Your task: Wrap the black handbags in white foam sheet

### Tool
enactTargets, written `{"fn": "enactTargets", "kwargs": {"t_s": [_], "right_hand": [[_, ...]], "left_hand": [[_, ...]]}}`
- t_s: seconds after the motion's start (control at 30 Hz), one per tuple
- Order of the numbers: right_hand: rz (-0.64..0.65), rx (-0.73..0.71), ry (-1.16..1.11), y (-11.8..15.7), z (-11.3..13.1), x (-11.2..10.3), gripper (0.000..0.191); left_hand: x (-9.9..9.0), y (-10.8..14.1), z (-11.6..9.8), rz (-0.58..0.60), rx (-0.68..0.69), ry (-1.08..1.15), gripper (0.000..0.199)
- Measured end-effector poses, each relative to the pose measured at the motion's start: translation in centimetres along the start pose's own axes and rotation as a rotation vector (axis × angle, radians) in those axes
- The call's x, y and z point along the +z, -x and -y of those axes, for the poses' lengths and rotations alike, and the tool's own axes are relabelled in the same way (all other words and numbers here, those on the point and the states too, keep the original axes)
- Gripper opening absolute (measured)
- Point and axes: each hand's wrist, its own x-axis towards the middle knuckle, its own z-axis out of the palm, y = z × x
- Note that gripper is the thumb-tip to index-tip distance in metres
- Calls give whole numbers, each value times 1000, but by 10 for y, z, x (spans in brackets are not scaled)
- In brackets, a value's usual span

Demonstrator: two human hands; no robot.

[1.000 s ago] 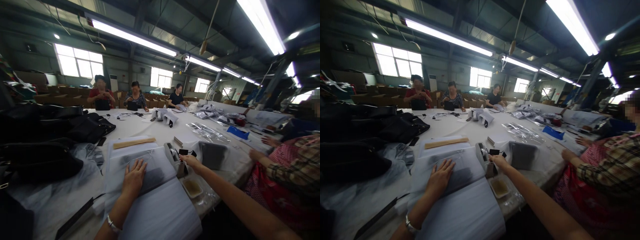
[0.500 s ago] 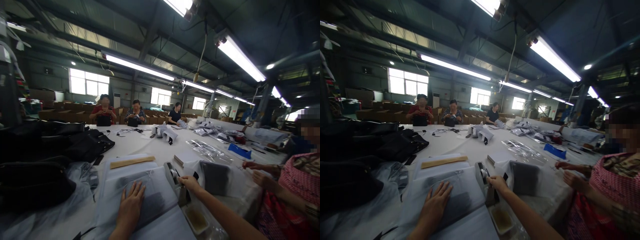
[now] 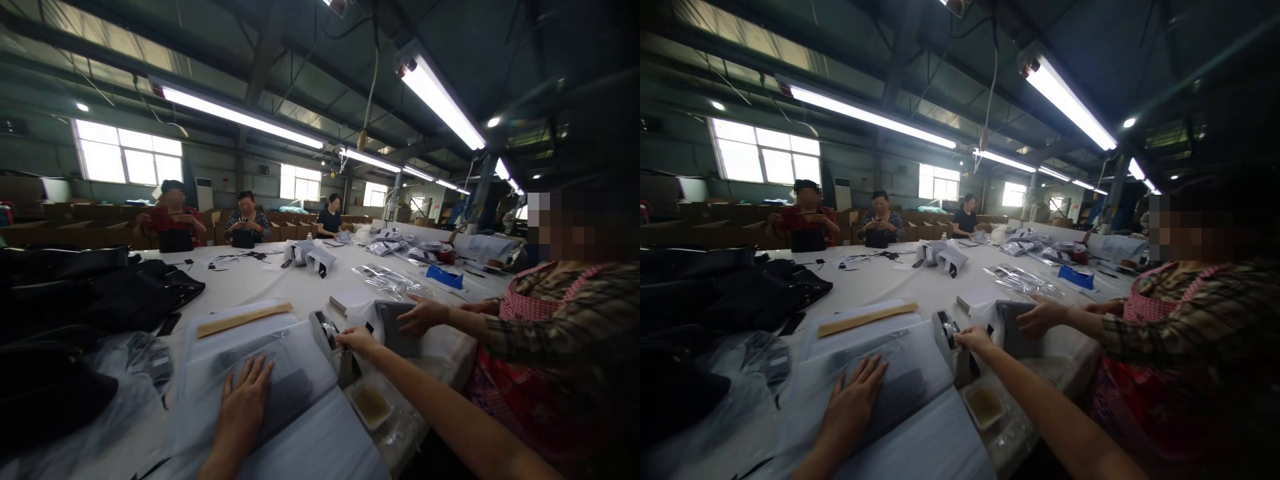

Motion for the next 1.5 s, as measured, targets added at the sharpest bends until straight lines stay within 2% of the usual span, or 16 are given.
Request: {"fn": "enactTargets", "kwargs": {"t_s": [0.17, 0.3, 0.43, 0.57, 0.7, 0.83, 0.97, 1.03, 1.1, 1.2, 1.3, 1.4, 1.5], "right_hand": [[-151, 12, -115, 13, 18, -2, 31], [-180, 17, -222, 37, 20, -5, 30], [-128, 103, -349, 66, 4, -2, 33], [-97, 174, -417, 84, -16, 0, 39], [-87, 182, -391, 84, -32, 4, 42], [-100, 127, -288, 75, -46, 7, 40], [-130, 46, -138, 74, -54, -3, 33], [-149, -50, -36, 79, -53, -14, 28], [-142, -250, 156, 86, -48, -29, 23], [-74, -583, 522, 89, -34, -53, 25], [7, -792, 746, 82, -14, -68, 27], [99, -1004, 858, 67, 12, -66, 28], [180, -1191, 882, 51, 42, -45, 27]], "left_hand": [[3, -1, 2, -3, 4, 28, 49], [11, -1, 5, -39, 18, 27, 48], [9, 2, 4, -73, 28, 17, 47], [-1, 4, 0, -54, 18, 23, 45], [-6, 3, -1, -37, -1, 40, 44], [-5, 2, -1, -23, -3, 51, 44], [-3, 2, 0, -36, 4, 42, 44], [-6, 1, 1, -33, 10, 47, 43], [-10, 0, 1, -15, 14, 58, 43], [-17, -3, 3, 11, 12, 96, 45], [-22, -6, 8, 13, 7, 147, 47], [-24, -7, 15, 0, -5, 186, 52], [-28, -9, 26, 2, -43, 218, 62]]}}
